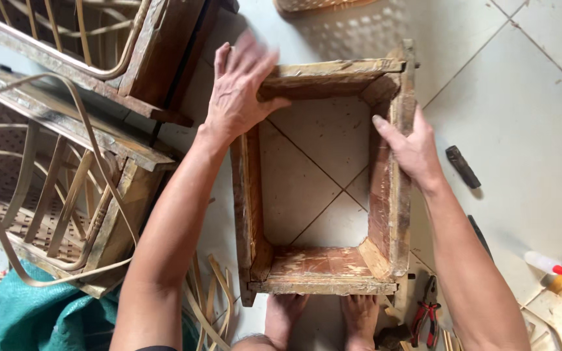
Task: The person assembles a rectangular woven basket by fitting it into a wooden mold and using a knife to trim and adjust the edges. The person then removes the basket from the mold and inspects the wooden frame.
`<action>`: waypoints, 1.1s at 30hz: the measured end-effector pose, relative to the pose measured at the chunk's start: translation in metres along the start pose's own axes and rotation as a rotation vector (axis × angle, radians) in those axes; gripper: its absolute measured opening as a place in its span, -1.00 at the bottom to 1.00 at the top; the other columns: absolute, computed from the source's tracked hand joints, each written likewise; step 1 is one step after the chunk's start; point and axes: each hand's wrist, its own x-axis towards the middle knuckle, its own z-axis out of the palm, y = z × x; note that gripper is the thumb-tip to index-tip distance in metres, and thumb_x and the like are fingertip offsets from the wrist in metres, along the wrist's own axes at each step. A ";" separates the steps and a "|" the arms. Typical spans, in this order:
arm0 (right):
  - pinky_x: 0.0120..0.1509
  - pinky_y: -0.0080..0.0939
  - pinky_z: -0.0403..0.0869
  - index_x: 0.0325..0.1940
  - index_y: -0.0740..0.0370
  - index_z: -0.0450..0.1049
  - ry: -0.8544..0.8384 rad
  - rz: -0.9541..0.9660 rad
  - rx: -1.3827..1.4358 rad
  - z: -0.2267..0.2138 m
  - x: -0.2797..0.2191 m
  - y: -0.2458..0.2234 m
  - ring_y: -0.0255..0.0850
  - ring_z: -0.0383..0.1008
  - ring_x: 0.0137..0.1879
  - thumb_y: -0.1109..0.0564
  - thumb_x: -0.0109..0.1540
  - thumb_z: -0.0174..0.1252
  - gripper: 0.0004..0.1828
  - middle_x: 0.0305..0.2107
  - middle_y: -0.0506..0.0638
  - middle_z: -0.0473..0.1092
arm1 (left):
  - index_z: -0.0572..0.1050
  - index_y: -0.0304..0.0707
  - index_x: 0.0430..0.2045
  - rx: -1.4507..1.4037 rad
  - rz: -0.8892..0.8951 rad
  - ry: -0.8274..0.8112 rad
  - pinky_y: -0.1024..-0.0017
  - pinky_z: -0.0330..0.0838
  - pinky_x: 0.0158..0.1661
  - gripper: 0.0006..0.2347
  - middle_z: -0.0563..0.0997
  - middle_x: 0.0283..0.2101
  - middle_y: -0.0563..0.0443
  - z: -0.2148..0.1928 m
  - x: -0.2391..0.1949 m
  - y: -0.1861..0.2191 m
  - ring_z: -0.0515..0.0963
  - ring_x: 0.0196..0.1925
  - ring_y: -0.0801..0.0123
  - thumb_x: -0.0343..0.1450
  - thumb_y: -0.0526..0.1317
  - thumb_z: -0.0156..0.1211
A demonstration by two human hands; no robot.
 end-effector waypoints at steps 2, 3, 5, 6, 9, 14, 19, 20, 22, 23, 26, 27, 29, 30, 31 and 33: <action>0.14 -0.15 0.47 0.28 0.35 0.34 0.009 -0.099 -0.056 -0.002 0.000 -0.009 -0.19 0.46 -0.02 0.02 0.29 0.28 -0.43 -0.09 0.11 0.50 | 0.50 -0.19 0.13 0.005 -0.070 -0.197 -0.06 -0.22 0.45 -0.33 0.62 -0.06 -0.04 -0.006 0.010 0.008 0.55 0.10 0.13 0.26 0.25 0.48; 0.18 -0.13 0.45 0.29 0.37 0.33 0.013 -0.173 -0.074 -0.006 0.002 -0.014 -0.17 0.47 0.02 0.04 0.30 0.27 -0.44 -0.06 0.13 0.50 | 0.54 -0.20 0.03 0.021 -0.064 -0.175 -0.04 -0.20 0.44 -0.39 0.63 -0.13 -0.01 -0.008 0.014 0.012 0.56 0.05 0.16 0.28 0.26 0.46; 0.21 -0.12 0.45 0.29 0.39 0.32 0.008 -0.190 -0.098 -0.009 0.005 -0.020 -0.14 0.48 0.05 0.06 0.30 0.26 -0.45 -0.05 0.15 0.50 | 0.61 -0.21 -0.17 0.056 -0.061 -0.138 -0.01 -0.17 0.42 -0.49 0.64 -0.27 0.05 -0.011 0.015 0.016 0.58 -0.06 0.22 0.33 0.26 0.44; 0.20 -0.13 0.46 0.27 0.39 0.32 0.001 -0.124 -0.105 -0.008 0.005 -0.018 -0.12 0.49 0.03 0.06 0.30 0.25 -0.46 -0.07 0.17 0.51 | 0.61 -0.22 -0.17 0.035 -0.046 -0.124 -0.02 -0.16 0.42 -0.49 0.65 -0.26 0.05 -0.011 0.012 0.015 0.58 -0.07 0.23 0.34 0.26 0.43; 0.26 -0.10 0.44 0.31 0.41 0.29 -0.001 -0.103 -0.124 -0.006 0.007 -0.010 -0.06 0.50 0.08 0.05 0.30 0.24 -0.42 -0.02 0.21 0.50 | 0.62 -0.22 -0.16 -0.016 -0.006 -0.089 -0.03 -0.15 0.41 -0.49 0.66 -0.24 0.05 -0.010 0.010 0.011 0.58 -0.09 0.25 0.35 0.26 0.41; 0.34 0.02 0.36 0.40 0.57 0.11 0.047 -0.179 -0.231 -0.003 0.005 -0.007 0.10 0.42 0.23 0.06 0.31 0.27 -0.24 0.10 0.41 0.39 | 0.63 -0.18 -0.21 0.031 0.042 -0.034 -0.08 -0.19 0.34 -0.49 0.67 -0.23 0.04 0.000 0.010 0.002 0.59 -0.10 0.26 0.33 0.30 0.39; 0.35 0.04 0.38 0.37 0.44 0.20 0.020 -0.185 -0.174 0.002 -0.007 -0.023 0.10 0.47 0.20 0.02 0.31 0.23 -0.34 0.08 0.31 0.45 | 0.61 -0.23 -0.26 0.040 0.084 0.025 -0.03 -0.10 0.32 -0.46 0.67 -0.25 0.01 0.002 0.010 0.004 0.56 0.05 0.20 0.34 0.32 0.39; 0.34 0.06 0.40 0.38 0.42 0.22 0.006 -0.065 -0.111 0.003 -0.006 -0.026 0.13 0.45 0.20 -0.03 0.29 0.22 -0.31 0.09 0.34 0.44 | 0.61 -0.23 -0.30 0.052 0.101 0.068 -0.03 -0.04 0.28 -0.48 0.67 -0.27 0.01 0.001 0.010 0.003 0.55 0.08 0.19 0.33 0.31 0.39; 0.32 0.10 0.43 0.39 0.36 0.26 -0.033 0.175 0.013 0.005 -0.008 -0.029 0.21 0.42 0.21 -0.14 0.24 0.19 -0.24 0.12 0.40 0.41 | 0.62 -0.15 -0.18 -0.274 -0.101 0.318 0.20 0.31 0.28 -0.64 0.70 -0.14 0.09 0.002 0.006 -0.002 0.61 0.09 0.40 0.47 0.16 0.27; 0.41 0.07 0.29 0.44 0.40 0.10 -0.027 0.200 0.119 0.006 -0.011 -0.028 0.15 0.27 0.34 -0.18 0.29 0.15 -0.18 0.24 0.39 0.24 | 0.62 -0.11 -0.11 -0.436 -0.201 0.445 0.30 0.49 0.27 -0.70 0.71 -0.08 0.12 0.001 -0.002 -0.006 0.65 0.10 0.50 0.54 0.09 0.21; 0.64 -0.03 -0.03 0.55 0.47 -0.22 -0.021 0.215 0.392 -0.003 -0.037 -0.011 0.01 -0.08 0.63 -0.29 0.39 0.01 -0.02 0.51 0.35 -0.12 | 0.45 -0.38 0.16 -0.595 -0.495 0.614 0.21 0.40 0.26 -0.65 0.53 0.18 -0.18 -0.004 -0.070 0.004 0.48 0.27 0.18 0.58 -0.10 0.15; 0.67 -0.05 -0.07 0.56 0.49 -0.21 -0.037 0.180 0.461 -0.009 -0.056 0.000 0.00 -0.13 0.66 -0.31 0.40 -0.06 -0.02 0.54 0.34 -0.16 | 0.44 -0.38 0.18 -0.682 -0.519 0.572 0.19 0.37 0.34 -0.67 0.48 0.27 -0.22 -0.012 -0.107 0.014 0.45 0.36 0.12 0.61 -0.12 0.14; 0.66 -0.08 -0.14 0.58 0.47 -0.19 -0.025 0.182 0.454 -0.017 -0.104 0.020 -0.04 -0.21 0.67 -0.34 0.40 -0.26 -0.06 0.56 0.28 -0.20 | 0.42 -0.32 0.22 -0.785 -0.750 0.393 0.22 0.45 0.31 -0.64 0.51 0.30 -0.26 -0.042 -0.187 0.042 0.53 0.33 0.12 0.60 -0.09 0.02; 0.61 -0.10 -0.17 0.57 0.44 -0.17 -0.004 0.223 0.369 -0.020 -0.134 0.031 -0.06 -0.25 0.64 -0.34 0.39 -0.38 -0.09 0.54 0.22 -0.22 | 0.35 -0.33 0.27 -0.737 -0.691 0.302 0.17 0.34 0.38 -0.63 0.41 0.37 -0.26 -0.059 -0.229 0.063 0.43 0.42 0.10 0.63 -0.09 -0.08; 0.59 -0.09 -0.11 0.55 0.42 -0.11 0.002 0.258 0.293 -0.019 -0.163 0.042 -0.04 -0.15 0.60 -0.32 0.39 -0.33 -0.13 0.49 0.24 -0.12 | 0.44 -0.29 0.21 -0.675 -0.512 0.260 0.09 0.26 0.47 -0.70 0.44 0.38 -0.26 -0.072 -0.266 0.084 0.40 0.49 0.04 0.67 -0.13 -0.08; 0.55 -0.07 0.02 0.51 0.39 0.02 -0.014 0.271 0.063 -0.015 -0.210 0.063 0.00 0.04 0.51 -0.27 0.39 -0.24 -0.20 0.40 0.27 0.06 | 0.28 -0.40 0.31 -0.634 -0.497 0.038 0.06 0.21 0.31 -0.49 0.29 0.41 -0.33 -0.092 -0.329 0.131 0.29 0.42 -0.12 0.45 -0.15 0.13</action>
